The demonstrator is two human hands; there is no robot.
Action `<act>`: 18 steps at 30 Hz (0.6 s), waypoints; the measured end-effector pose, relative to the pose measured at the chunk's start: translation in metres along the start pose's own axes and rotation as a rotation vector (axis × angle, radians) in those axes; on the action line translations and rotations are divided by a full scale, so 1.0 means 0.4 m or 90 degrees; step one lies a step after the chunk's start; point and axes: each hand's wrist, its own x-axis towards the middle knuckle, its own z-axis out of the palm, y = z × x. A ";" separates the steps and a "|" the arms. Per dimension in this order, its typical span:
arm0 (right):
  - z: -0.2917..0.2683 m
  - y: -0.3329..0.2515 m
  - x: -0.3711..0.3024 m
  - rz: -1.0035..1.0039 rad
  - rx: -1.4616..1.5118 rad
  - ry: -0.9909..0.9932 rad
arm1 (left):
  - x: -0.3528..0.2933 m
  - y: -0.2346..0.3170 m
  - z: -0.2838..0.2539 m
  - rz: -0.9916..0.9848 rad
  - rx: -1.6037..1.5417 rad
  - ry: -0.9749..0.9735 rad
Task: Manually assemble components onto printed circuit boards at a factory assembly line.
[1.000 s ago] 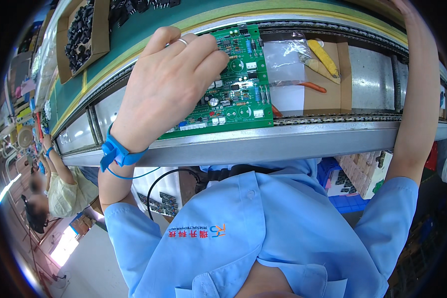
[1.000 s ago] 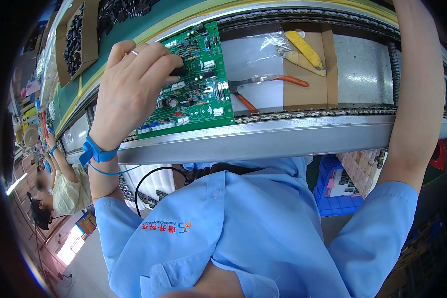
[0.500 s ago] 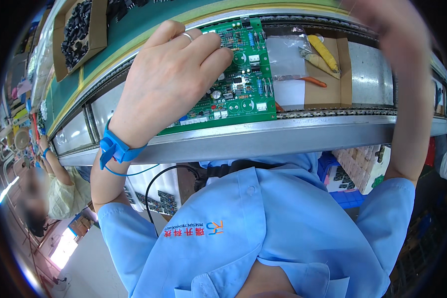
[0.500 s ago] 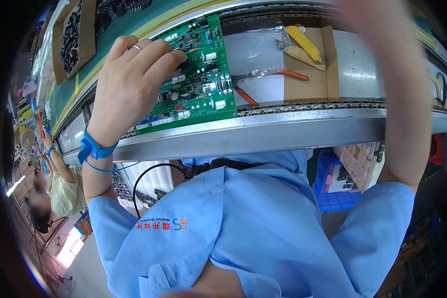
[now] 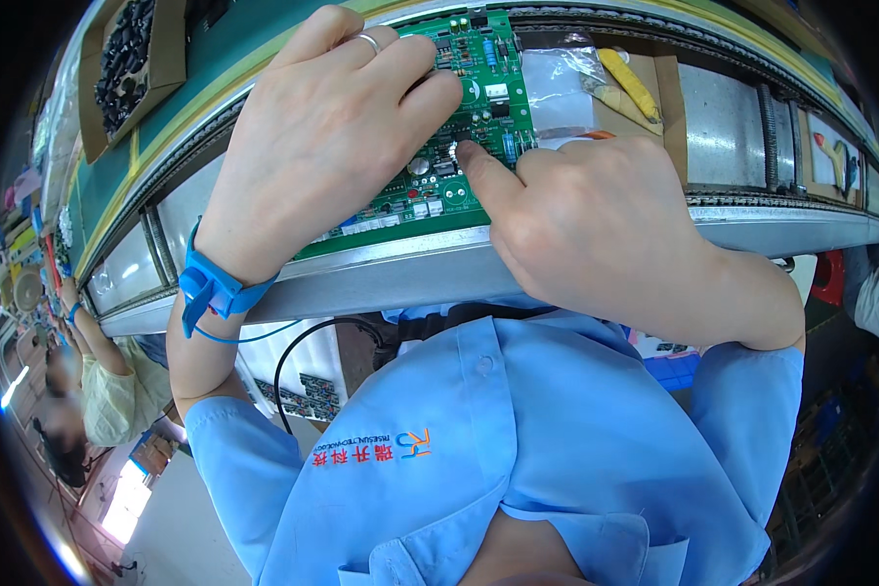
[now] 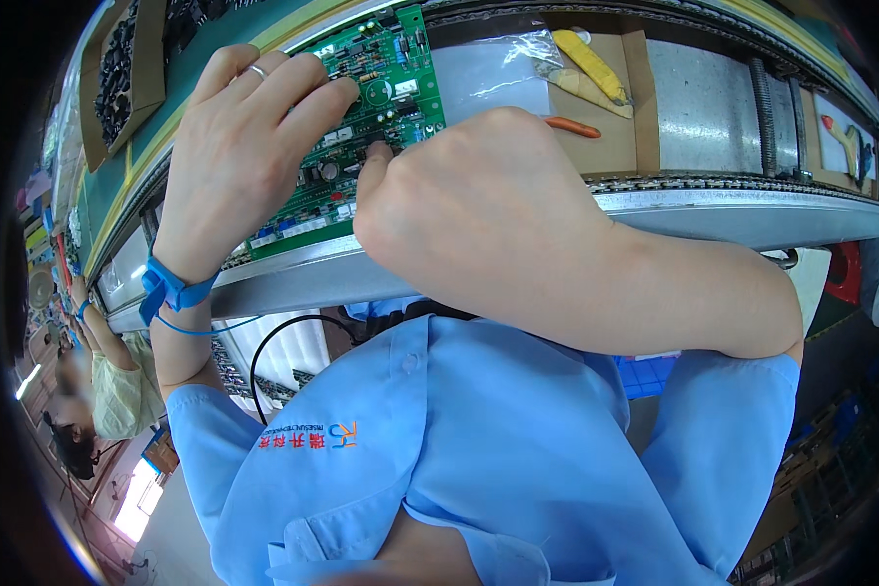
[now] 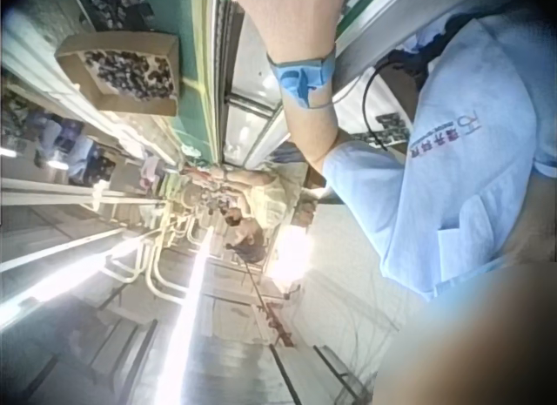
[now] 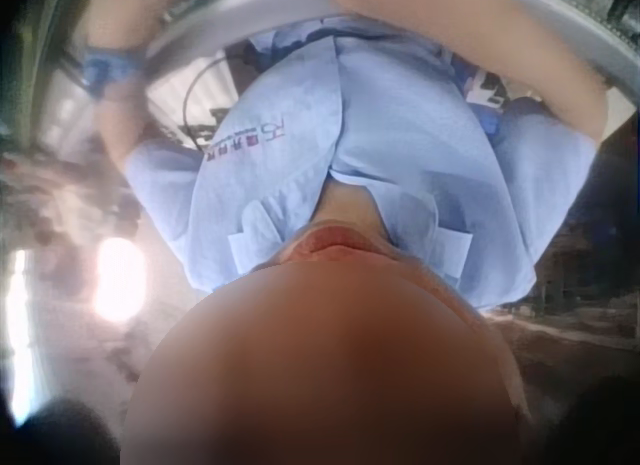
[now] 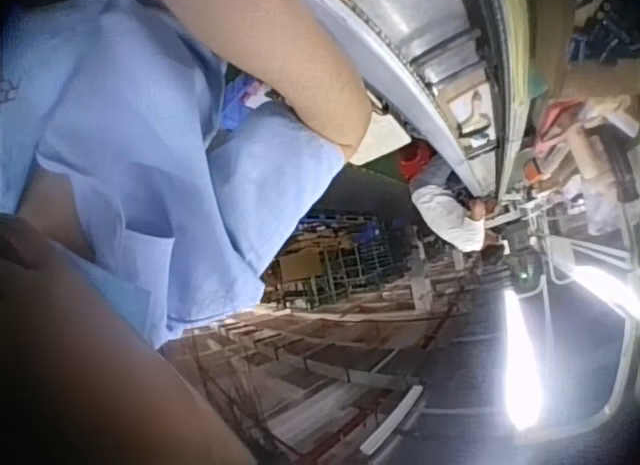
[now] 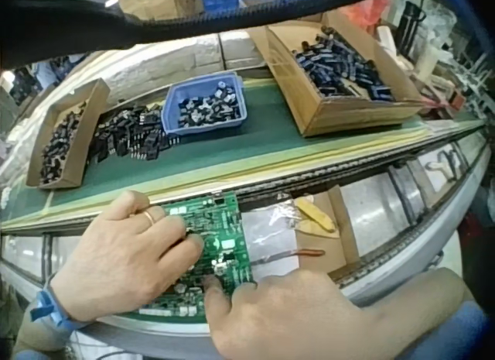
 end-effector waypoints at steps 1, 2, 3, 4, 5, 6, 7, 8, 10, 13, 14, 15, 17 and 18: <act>0.003 0.000 0.001 0.000 0.001 -0.003 | 0.000 0.004 -0.002 0.001 0.025 -0.017; 0.006 0.000 0.002 -0.003 -0.005 0.003 | 0.000 0.007 -0.003 0.001 0.051 -0.033; 0.008 0.001 0.003 -0.006 -0.010 0.009 | 0.001 0.007 -0.003 0.000 0.049 -0.033; 0.008 0.002 0.004 -0.005 -0.009 0.007 | 0.003 0.007 -0.002 0.003 0.054 -0.035; 0.008 0.003 0.005 -0.007 -0.004 0.008 | 0.003 0.006 -0.002 0.008 0.060 -0.037; 0.009 0.003 0.006 -0.008 0.002 0.009 | 0.004 0.007 -0.002 0.008 0.059 -0.037; 0.009 0.002 0.005 -0.008 0.003 0.009 | 0.005 0.008 -0.003 0.007 0.055 -0.042; 0.010 0.001 0.005 -0.007 0.003 0.011 | 0.004 0.011 -0.006 0.004 0.052 -0.048; 0.010 -0.002 0.005 -0.007 0.006 0.015 | 0.002 0.027 -0.010 -0.006 0.070 -0.054; 0.010 0.003 0.004 -0.005 0.006 0.013 | 0.009 0.009 -0.004 0.008 0.054 -0.053; 0.009 0.005 0.005 -0.008 0.016 0.020 | 0.012 0.000 -0.006 0.024 0.026 -0.052; 0.009 0.006 0.005 -0.011 0.026 0.026 | 0.014 -0.005 -0.009 0.027 0.025 -0.054; 0.011 0.005 0.005 -0.012 0.020 0.028 | 0.018 -0.009 -0.011 0.047 0.026 -0.062; 0.012 0.005 0.005 -0.016 0.011 0.029 | 0.018 -0.003 -0.011 0.050 0.025 -0.065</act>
